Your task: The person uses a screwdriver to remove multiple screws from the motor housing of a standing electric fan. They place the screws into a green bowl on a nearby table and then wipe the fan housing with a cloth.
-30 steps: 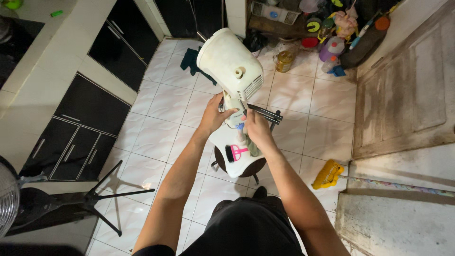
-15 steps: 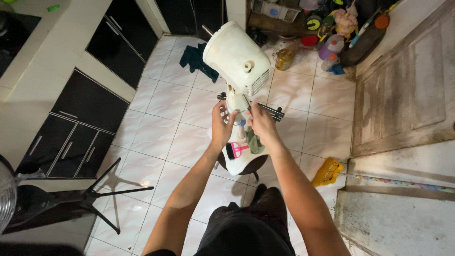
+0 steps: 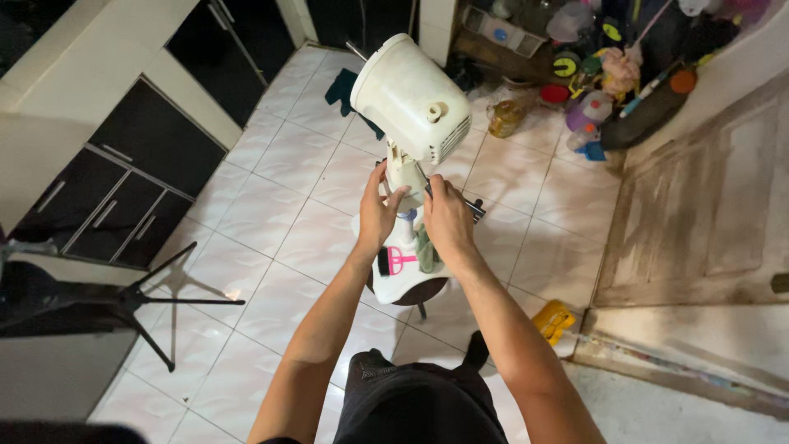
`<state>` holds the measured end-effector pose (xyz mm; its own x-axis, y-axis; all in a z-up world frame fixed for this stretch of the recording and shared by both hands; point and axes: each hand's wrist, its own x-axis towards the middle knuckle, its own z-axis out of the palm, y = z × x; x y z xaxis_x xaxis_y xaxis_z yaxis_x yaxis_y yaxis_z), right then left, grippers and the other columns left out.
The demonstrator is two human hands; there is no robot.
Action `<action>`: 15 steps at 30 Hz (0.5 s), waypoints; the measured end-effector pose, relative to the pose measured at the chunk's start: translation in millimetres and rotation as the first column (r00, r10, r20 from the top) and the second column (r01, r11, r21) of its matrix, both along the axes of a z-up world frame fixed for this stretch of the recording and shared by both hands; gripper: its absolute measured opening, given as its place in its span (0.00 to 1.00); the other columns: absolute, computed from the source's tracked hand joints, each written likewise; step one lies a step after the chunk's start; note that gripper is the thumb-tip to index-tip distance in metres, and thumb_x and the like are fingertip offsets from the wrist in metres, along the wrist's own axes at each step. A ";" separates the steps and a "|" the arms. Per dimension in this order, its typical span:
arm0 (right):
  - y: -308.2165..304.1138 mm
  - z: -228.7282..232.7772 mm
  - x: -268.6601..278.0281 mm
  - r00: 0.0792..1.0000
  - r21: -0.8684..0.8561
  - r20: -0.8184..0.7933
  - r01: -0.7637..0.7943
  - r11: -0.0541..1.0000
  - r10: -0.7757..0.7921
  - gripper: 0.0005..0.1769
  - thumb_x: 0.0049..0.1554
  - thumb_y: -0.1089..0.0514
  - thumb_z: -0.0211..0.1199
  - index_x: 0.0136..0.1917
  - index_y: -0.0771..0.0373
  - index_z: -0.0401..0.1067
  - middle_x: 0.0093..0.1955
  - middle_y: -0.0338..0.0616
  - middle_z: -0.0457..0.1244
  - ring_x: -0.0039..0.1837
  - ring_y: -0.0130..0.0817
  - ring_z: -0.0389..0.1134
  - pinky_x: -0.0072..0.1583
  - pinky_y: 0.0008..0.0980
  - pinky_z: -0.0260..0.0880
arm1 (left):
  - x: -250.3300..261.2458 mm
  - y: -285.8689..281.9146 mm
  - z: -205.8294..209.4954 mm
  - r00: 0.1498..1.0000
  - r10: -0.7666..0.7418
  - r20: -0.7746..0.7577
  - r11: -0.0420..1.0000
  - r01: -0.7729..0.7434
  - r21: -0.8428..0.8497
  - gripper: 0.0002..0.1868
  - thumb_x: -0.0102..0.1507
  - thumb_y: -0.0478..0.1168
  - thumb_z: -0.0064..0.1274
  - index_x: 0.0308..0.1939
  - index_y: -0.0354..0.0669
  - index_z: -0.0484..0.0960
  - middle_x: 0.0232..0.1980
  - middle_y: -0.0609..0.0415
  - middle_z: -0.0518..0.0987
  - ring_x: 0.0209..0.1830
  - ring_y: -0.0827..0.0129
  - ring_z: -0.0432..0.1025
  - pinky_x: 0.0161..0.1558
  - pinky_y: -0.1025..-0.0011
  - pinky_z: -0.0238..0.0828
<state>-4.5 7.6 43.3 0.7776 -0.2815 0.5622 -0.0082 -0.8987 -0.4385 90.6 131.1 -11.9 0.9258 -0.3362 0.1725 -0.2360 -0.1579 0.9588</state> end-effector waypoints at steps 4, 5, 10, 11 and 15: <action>-5.5 0.9 2.1 0.997 0.033 -0.070 -0.041 0.999 0.043 0.12 0.63 0.54 0.61 0.51 0.64 0.63 0.40 0.53 0.67 0.39 0.53 0.70 0.37 0.48 0.69 | -3.9 0.9 6.9 0.998 0.051 0.044 0.999 -0.051 -0.008 0.33 0.63 0.37 0.61 0.71 0.44 0.66 0.67 0.48 0.77 0.67 0.60 0.71 0.55 0.62 0.73; -6.0 -0.1 3.8 0.997 0.026 -0.074 -0.037 0.999 0.038 0.11 0.64 0.54 0.60 0.50 0.63 0.64 0.40 0.52 0.67 0.38 0.53 0.70 0.37 0.48 0.68 | -4.0 0.8 7.4 0.997 0.060 0.044 0.998 -0.060 -0.002 0.33 0.63 0.37 0.61 0.71 0.44 0.66 0.67 0.47 0.76 0.67 0.60 0.71 0.55 0.62 0.73; -4.7 -4.4 4.5 0.994 0.034 -0.084 -0.073 0.997 0.075 0.11 0.66 0.52 0.58 0.48 0.61 0.64 0.37 0.50 0.67 0.37 0.52 0.70 0.35 0.49 0.67 | -30.5 -2.5 2.2 0.881 0.348 0.320 0.892 -0.416 0.175 0.25 0.63 0.43 0.66 0.60 0.36 0.76 0.52 0.39 0.78 0.51 0.56 0.71 0.54 0.63 0.71; -1.1 -4.7 4.7 0.994 0.040 -0.082 -0.071 0.997 0.074 0.11 0.65 0.52 0.58 0.48 0.62 0.65 0.38 0.51 0.67 0.37 0.52 0.70 0.36 0.49 0.67 | -36.3 -5.4 0.8 0.949 0.306 0.079 0.927 -0.316 0.201 0.20 0.67 0.44 0.63 0.57 0.34 0.81 0.47 0.37 0.80 0.43 0.58 0.71 0.49 0.64 0.71; 5.7 -4.9 4.1 0.995 0.021 -0.054 -0.084 0.996 0.085 0.10 0.65 0.53 0.58 0.49 0.62 0.66 0.38 0.51 0.67 0.40 0.53 0.70 0.40 0.49 0.68 | -31.5 -12.0 -2.9 0.922 -0.109 -0.370 0.863 -0.097 -0.495 0.20 0.75 0.47 0.48 0.57 0.31 0.83 0.45 0.54 0.82 0.42 0.77 0.74 0.48 0.75 0.72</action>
<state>-0.5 13.3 38.4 0.8285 -0.2232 0.5136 0.0432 -0.8889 -0.4560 59.1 119.2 -14.8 0.9512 -0.3059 -0.0409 0.1558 0.3617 0.9192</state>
